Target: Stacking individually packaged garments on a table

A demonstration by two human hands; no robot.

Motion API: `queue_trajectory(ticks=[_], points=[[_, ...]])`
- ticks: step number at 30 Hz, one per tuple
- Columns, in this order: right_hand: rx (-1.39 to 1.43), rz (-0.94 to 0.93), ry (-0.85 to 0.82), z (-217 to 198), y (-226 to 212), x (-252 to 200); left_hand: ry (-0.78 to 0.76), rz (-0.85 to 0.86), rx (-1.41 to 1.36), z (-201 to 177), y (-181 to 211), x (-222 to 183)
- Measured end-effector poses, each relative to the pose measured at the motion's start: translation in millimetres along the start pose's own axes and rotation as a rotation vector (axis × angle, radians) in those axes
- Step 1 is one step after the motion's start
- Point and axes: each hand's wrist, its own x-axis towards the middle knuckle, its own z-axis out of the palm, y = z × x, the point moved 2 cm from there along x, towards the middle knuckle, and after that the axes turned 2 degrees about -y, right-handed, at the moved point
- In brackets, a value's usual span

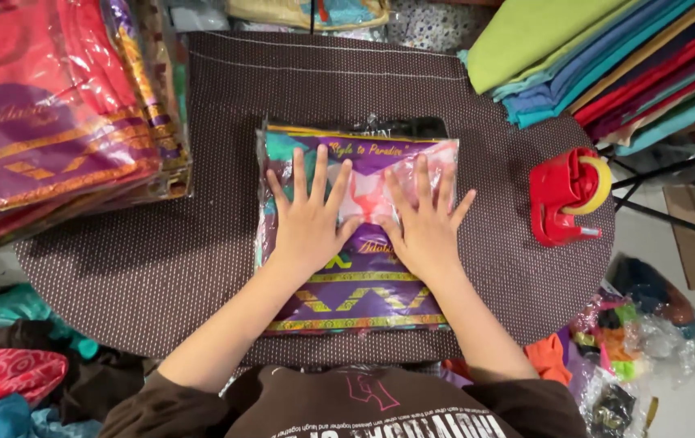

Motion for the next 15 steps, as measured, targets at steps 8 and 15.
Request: queue_trajectory(ticks=[8, 15], points=[[0.019, 0.021, -0.043, 5.4, 2.5, 4.8, -0.004, -0.016, 0.031, 6.1, -0.5, 1.1], [0.023, 0.023, -0.079, 4.9, 1.9, 4.4, -0.001, -0.035, 0.018, 10.0, -2.0, -0.8]])
